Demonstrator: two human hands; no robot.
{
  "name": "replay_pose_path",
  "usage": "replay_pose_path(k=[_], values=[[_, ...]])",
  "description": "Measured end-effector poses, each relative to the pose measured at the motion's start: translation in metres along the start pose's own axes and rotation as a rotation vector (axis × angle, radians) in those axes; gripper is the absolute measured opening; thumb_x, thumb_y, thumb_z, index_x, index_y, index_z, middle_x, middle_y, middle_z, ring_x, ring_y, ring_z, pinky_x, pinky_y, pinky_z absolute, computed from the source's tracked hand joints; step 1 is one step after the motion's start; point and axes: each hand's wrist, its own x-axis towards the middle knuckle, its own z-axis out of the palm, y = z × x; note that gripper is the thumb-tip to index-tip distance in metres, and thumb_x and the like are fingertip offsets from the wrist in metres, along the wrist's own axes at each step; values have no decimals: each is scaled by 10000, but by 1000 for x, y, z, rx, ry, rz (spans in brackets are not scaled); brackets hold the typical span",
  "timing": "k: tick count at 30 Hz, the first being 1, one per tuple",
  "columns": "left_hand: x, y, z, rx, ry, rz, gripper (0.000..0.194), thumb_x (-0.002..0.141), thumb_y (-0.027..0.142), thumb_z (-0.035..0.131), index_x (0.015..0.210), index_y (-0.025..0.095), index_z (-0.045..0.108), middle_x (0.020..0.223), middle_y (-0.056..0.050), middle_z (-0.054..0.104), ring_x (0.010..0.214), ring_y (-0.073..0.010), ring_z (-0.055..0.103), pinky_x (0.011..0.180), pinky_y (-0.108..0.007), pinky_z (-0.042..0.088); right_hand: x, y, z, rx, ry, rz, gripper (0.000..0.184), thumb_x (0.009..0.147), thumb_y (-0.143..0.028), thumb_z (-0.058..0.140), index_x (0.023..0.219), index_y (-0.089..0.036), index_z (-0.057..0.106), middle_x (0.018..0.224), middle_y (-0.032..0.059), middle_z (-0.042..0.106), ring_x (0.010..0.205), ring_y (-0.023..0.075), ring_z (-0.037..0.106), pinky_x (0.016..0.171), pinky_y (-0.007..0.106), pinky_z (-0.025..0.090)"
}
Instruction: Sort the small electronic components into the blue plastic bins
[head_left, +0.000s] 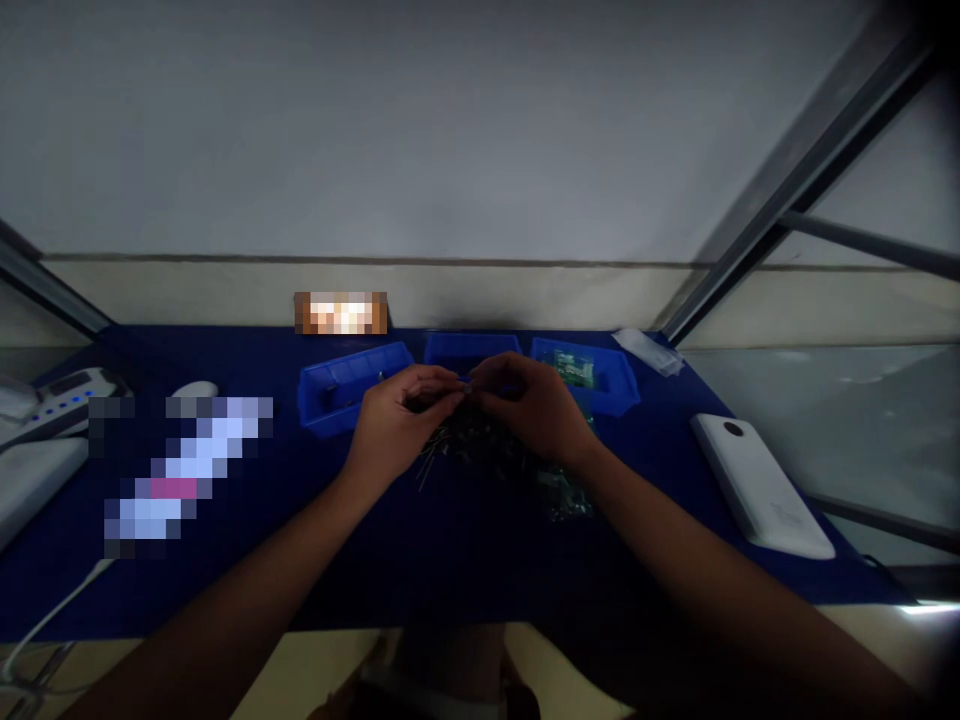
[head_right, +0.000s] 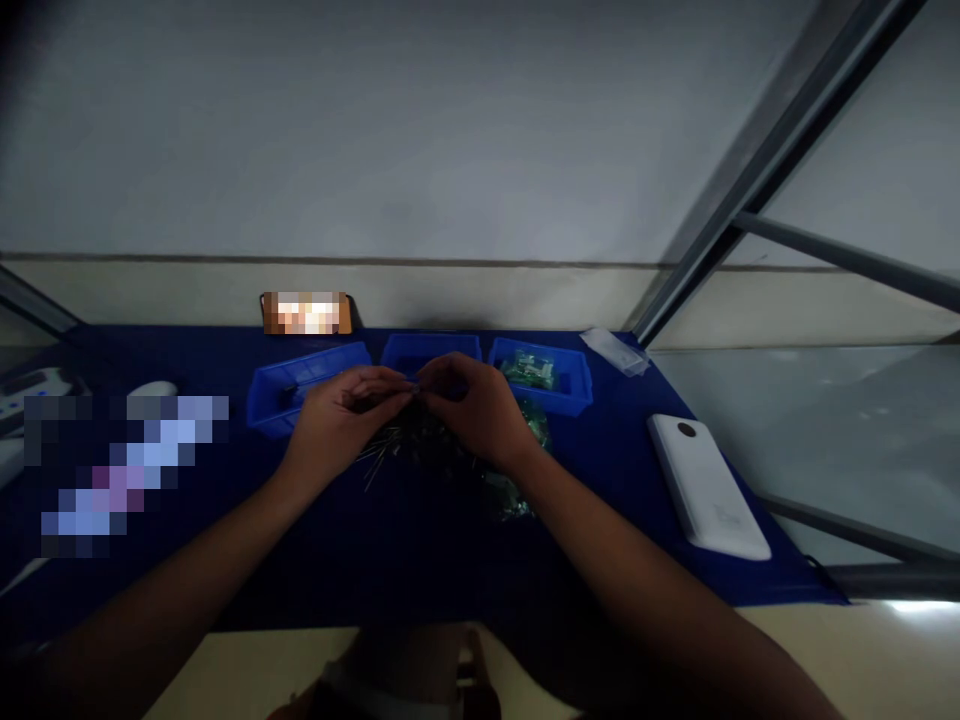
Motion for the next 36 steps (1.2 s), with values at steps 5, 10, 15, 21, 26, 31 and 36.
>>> replay_pose_path(k=[5,10,15,21,26,31,36], values=[[-1,2,0,4,4,-6,209,873,290,820,1054,213,747,1008,-40,821,969,-211,791,913,-338,624,-1,2,0,1,13,-12,150,862,-195,746,1009,-223,736,1001,13,775,893,172,723,810,312,592],[-1,4,1,-11,5,-4,210,881,310,816,1057,221,743,1032,-38,825,998,-214,793,913,-333,630,-1,0,1,5,47,-10,121,862,-247,778,976,-227,743,984,15,785,901,178,735,796,307,583],[-1,1,0,42,30,-7,254,874,332,821,1089,222,742,1021,-45,826,1001,-231,793,927,-355,629,-2,-3,2,-9,47,-20,99,888,-244,753,986,-240,769,996,6,802,918,180,761,804,305,590],[-1,-1,0,94,51,77,351,891,324,795,1218,244,696,1035,-44,810,989,-222,781,940,-361,614,-2,-5,1,-50,84,-31,139,921,-269,724,1053,-249,763,1024,19,799,967,191,757,813,310,592],[-1,5,-2,177,85,161,403,898,333,788,1274,264,659,1032,-29,787,902,-195,757,894,-348,616,0,-4,-3,-75,224,-44,237,959,-327,688,1174,-236,725,1008,50,776,916,197,733,731,299,571],[4,14,-19,527,159,348,180,973,228,636,1107,254,754,1113,-44,731,958,-191,706,928,-341,577,0,-5,-8,-125,238,-74,208,995,-329,644,1158,-229,725,1041,56,775,940,199,731,733,294,568],[16,1,-42,789,136,334,199,910,144,600,997,230,756,1055,-65,727,1034,-260,690,983,-408,544,-5,0,-5,-355,-22,-251,197,998,-225,639,1174,-239,726,1074,42,780,958,194,729,860,326,565]])
